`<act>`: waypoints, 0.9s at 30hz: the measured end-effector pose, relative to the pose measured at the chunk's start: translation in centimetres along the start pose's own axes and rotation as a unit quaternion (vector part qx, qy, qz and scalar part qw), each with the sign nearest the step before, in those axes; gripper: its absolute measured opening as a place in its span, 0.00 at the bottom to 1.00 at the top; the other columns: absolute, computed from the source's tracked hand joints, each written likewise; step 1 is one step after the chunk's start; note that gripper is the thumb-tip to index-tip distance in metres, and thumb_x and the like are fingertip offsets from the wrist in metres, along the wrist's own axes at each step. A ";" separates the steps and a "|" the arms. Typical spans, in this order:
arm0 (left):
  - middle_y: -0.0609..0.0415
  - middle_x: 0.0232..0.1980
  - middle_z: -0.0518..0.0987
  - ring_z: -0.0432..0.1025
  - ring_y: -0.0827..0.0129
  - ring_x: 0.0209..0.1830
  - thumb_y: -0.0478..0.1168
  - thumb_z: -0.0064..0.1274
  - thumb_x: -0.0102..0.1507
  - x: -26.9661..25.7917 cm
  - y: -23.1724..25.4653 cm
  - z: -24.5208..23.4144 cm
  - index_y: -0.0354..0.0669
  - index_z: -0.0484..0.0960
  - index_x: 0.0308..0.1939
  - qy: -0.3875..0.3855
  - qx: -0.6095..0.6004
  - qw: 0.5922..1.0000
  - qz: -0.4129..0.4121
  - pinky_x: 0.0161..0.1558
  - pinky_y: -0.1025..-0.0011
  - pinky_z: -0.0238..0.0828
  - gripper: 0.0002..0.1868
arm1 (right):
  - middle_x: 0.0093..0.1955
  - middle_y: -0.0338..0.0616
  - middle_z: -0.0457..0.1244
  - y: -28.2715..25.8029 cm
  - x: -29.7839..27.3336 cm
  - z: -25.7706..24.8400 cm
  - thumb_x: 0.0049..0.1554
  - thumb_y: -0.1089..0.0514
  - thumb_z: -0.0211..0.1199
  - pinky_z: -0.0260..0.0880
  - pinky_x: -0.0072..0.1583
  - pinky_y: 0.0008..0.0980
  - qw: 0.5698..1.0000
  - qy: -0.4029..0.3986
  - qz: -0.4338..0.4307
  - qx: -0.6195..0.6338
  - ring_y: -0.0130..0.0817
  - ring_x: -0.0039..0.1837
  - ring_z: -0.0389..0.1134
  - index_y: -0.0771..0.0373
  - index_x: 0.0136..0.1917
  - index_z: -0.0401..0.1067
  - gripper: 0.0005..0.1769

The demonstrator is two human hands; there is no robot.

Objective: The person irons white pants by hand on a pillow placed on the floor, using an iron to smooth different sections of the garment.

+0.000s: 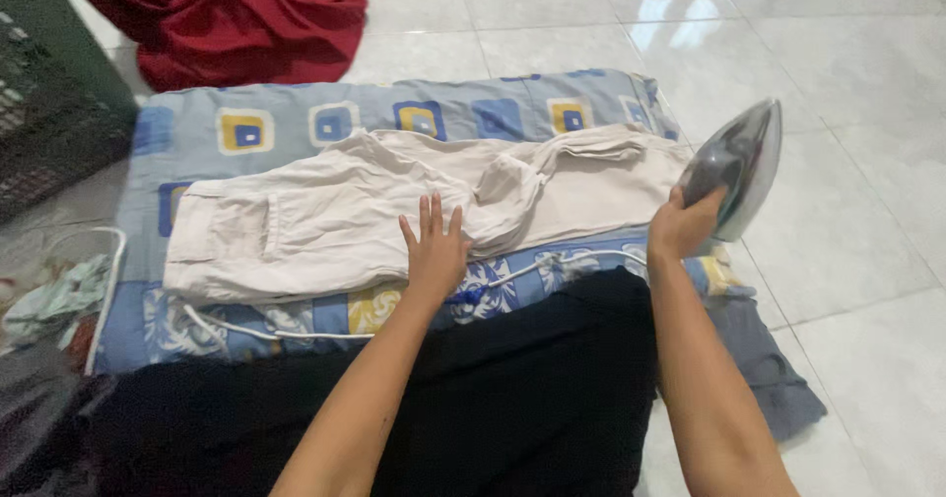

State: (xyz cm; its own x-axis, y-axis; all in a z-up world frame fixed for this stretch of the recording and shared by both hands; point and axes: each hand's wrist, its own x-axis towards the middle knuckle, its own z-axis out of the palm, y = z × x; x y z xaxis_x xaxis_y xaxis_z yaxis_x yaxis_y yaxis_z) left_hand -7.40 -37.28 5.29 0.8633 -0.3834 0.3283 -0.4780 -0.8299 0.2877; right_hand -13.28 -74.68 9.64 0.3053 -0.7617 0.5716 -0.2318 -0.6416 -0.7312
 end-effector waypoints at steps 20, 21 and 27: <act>0.30 0.77 0.58 0.43 0.39 0.79 0.46 0.60 0.59 -9.7 -28.1 -9.8 0.38 0.66 0.71 0.076 0.050 0.946 -0.311 0.69 0.30 0.35 0.37 | 0.39 0.61 0.69 -29.2 -23.1 14.0 0.60 0.40 0.58 0.72 0.41 0.49 0.711 -0.669 -0.205 0.064 0.52 0.33 0.72 0.61 0.66 0.62 0.29; 0.30 0.77 0.58 0.43 0.39 0.79 0.46 0.60 0.59 -10.3 -28.9 -10.1 0.38 0.66 0.71 0.076 0.050 0.944 -0.317 0.69 0.30 0.35 0.37 | 0.37 0.62 0.69 -29.1 -24.6 15.0 0.60 0.40 0.58 0.71 0.43 0.50 0.673 -0.695 -0.247 0.045 0.55 0.34 0.72 0.59 0.67 0.62 0.29; 0.36 0.69 0.68 0.63 0.43 0.69 0.46 0.67 0.52 -13.0 -32.4 -9.2 0.42 0.65 0.72 0.049 -0.139 0.912 -0.382 0.66 0.53 0.62 0.46 | 0.40 0.57 0.69 -26.6 -26.8 16.7 0.48 0.55 0.64 0.69 0.47 0.58 0.709 -0.598 -0.363 -0.085 0.62 0.46 0.71 0.52 0.58 0.67 0.22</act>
State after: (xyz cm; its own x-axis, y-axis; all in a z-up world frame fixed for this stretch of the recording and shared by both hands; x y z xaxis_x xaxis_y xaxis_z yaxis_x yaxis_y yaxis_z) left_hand -4.63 -1.67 -0.06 0.9496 0.3133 0.0115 0.2226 -0.6998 0.6788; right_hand 0.11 -35.64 7.55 0.9430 0.3319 -0.0253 0.3104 -0.9043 -0.2931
